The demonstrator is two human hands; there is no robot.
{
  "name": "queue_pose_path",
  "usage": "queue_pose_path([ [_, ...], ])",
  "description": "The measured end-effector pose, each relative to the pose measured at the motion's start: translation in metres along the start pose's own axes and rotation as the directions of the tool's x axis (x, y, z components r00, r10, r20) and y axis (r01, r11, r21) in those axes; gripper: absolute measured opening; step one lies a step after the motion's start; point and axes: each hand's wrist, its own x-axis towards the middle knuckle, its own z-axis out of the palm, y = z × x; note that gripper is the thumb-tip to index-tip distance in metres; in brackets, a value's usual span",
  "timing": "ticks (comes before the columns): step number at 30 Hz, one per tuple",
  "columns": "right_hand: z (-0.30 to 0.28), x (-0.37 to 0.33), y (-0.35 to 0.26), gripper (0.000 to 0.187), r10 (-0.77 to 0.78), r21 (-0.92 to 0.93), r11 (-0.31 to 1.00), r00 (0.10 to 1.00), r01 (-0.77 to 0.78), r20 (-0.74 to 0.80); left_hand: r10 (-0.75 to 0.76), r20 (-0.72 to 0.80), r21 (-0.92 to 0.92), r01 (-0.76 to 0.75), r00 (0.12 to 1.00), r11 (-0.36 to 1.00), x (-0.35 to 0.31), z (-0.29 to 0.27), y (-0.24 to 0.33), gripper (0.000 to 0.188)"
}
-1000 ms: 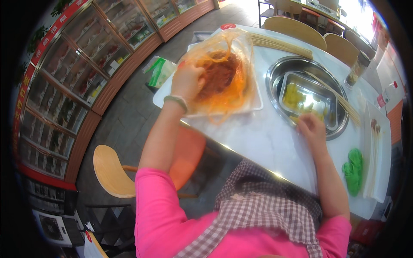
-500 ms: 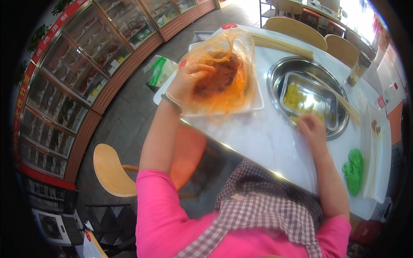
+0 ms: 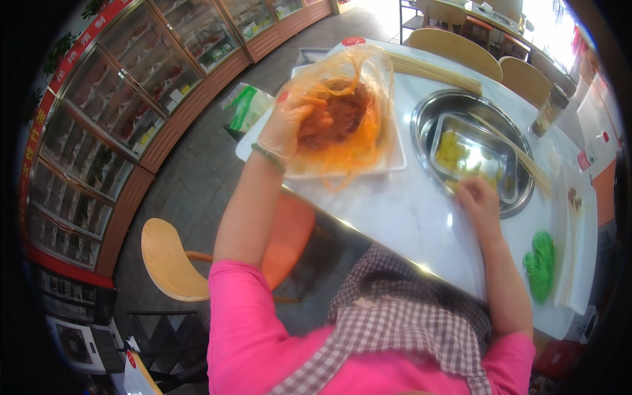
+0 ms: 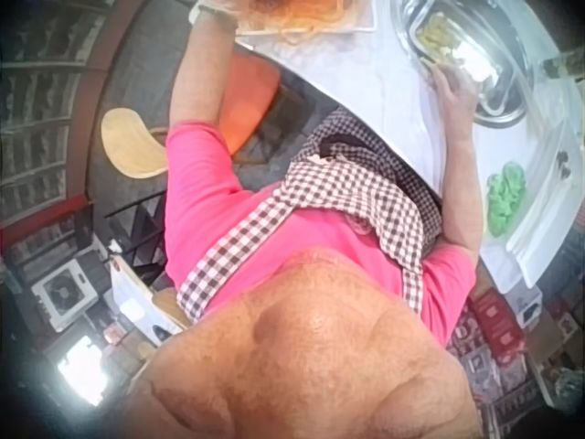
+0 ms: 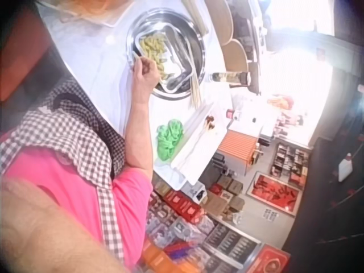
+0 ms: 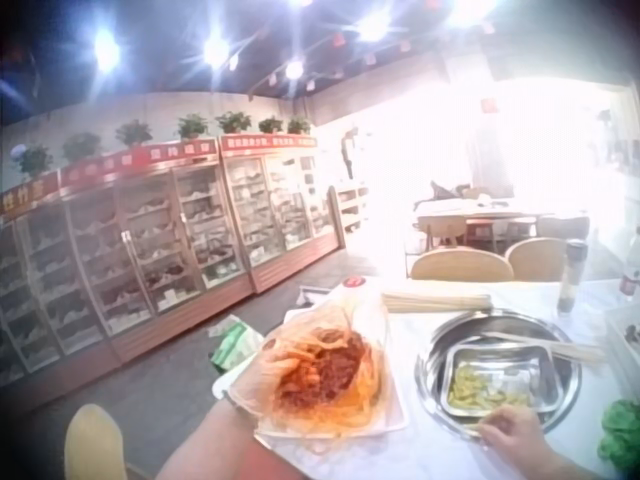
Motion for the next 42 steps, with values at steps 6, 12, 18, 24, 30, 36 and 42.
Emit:
queue_pose_path([
  [6,0.001,0.0,0.0,0.007,0.006,0.012,1.0,1.0,-0.005,-0.004,-0.133,0.035,-0.107,0.136,0.99,0.985,0.0,0.008,0.005,0.022],
  [12,0.0,0.0,0.001,0.006,0.013,0.019,1.0,1.0,-0.013,0.005,0.002,0.109,-0.136,0.013,0.994,0.991,-0.018,0.026,0.005,0.02],
  [18,0.0,0.001,-0.002,0.007,0.053,0.027,0.998,0.998,-0.053,-0.014,0.075,0.112,-0.089,-0.065,0.991,0.994,-0.005,0.022,-0.009,0.019],
  [24,0.005,0.009,-0.015,0.008,0.064,0.037,0.997,0.998,-0.063,-0.001,0.093,0.12,-0.178,-0.071,0.988,0.981,0.005,0.02,-0.021,0.018],
  [30,0.005,0.009,-0.009,0.009,0.101,0.053,0.994,0.995,-0.1,-0.01,0.306,0.125,-0.042,-0.303,0.944,0.952,0.001,0.022,-0.005,0.015],
  [36,0.007,0.006,-0.006,0.008,0.089,0.063,0.994,0.996,-0.089,0.006,0.492,0.164,0.662,-0.466,0.855,0.587,0.043,-0.019,-0.025,0.009],
  [42,0.006,0.005,-0.006,0.008,0.053,0.024,0.998,0.999,-0.054,0.01,0.308,0.122,0.563,-0.321,0.944,0.762,0.045,-0.024,-0.023,0.008],
])
